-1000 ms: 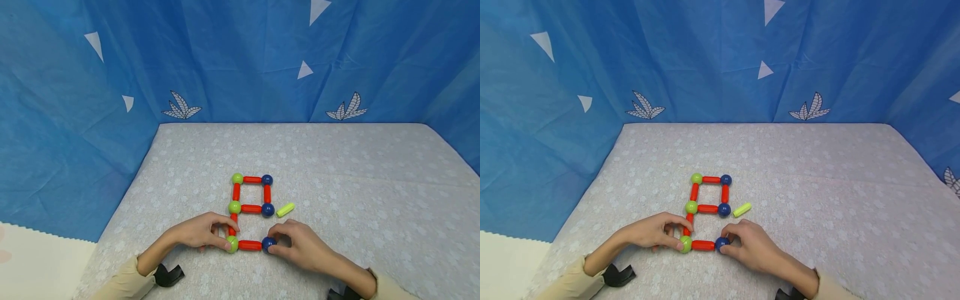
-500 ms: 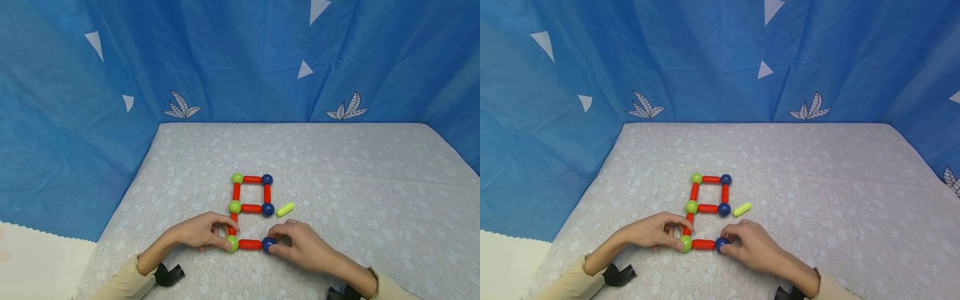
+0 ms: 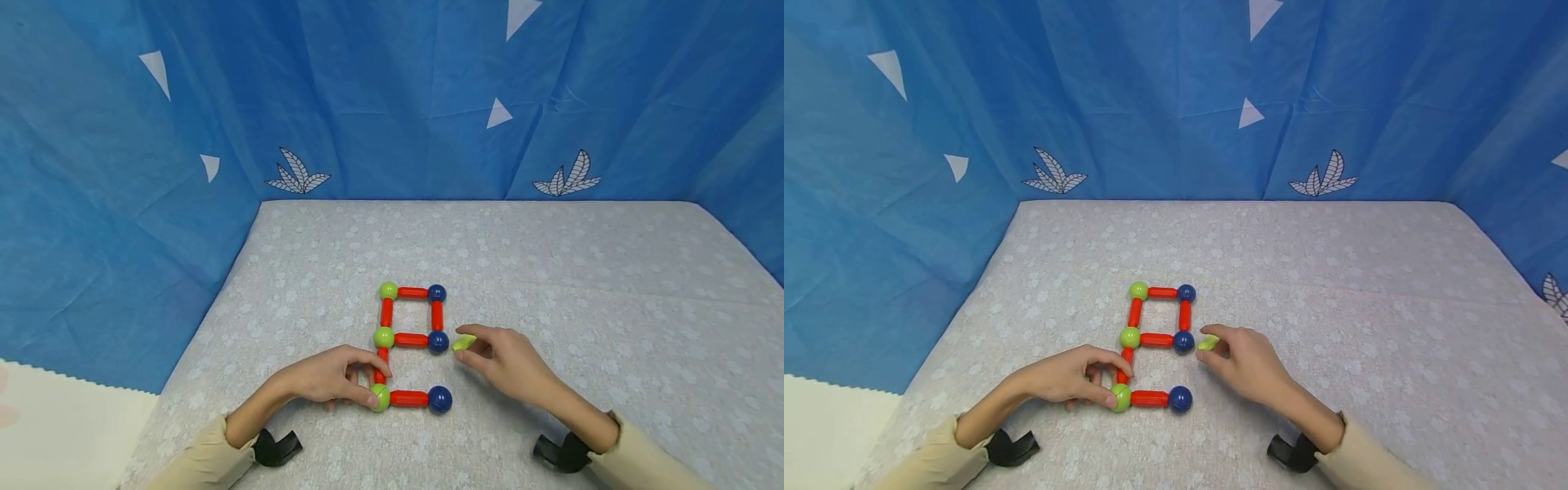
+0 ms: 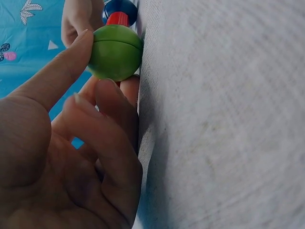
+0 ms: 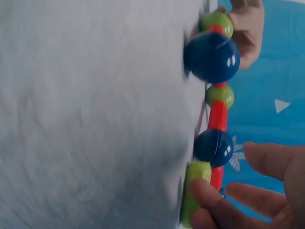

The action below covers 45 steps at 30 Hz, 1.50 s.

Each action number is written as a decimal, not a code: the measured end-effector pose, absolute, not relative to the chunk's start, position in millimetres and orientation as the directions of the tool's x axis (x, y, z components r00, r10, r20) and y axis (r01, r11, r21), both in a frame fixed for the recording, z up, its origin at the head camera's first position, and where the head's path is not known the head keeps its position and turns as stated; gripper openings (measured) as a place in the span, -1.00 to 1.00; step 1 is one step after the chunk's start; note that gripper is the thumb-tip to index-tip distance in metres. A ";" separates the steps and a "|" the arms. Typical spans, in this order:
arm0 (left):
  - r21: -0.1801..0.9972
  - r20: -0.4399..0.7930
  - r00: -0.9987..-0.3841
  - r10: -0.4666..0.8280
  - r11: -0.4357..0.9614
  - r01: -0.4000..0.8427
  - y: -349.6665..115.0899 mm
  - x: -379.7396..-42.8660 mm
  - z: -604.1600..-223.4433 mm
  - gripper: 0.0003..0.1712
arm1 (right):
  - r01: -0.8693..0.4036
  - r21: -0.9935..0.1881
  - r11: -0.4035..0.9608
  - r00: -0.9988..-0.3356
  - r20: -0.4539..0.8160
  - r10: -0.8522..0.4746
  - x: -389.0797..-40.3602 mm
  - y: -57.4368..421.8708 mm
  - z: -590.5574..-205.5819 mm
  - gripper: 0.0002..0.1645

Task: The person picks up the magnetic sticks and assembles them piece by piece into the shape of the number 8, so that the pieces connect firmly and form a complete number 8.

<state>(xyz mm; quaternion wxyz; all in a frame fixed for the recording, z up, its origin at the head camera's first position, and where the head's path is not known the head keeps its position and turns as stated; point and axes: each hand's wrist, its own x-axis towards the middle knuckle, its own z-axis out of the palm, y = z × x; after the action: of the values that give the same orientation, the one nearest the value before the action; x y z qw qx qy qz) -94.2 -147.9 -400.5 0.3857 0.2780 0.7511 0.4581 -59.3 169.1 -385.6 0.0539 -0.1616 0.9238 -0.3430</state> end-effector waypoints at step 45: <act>0.903 -0.341 -0.547 0.764 0.429 0.036 -148.0 -93.8 -401.4 -0.65 | -0.305 -0.760 0.573 -0.854 -0.048 -0.519 -44.7 155.8 -388.1 -0.63</act>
<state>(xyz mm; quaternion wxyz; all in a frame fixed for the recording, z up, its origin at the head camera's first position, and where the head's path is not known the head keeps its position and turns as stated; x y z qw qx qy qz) -93.8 -148.0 -401.4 0.3935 0.2675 0.7480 0.4627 -44.7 155.8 -388.1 0.1342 -0.2350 0.8767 -0.3976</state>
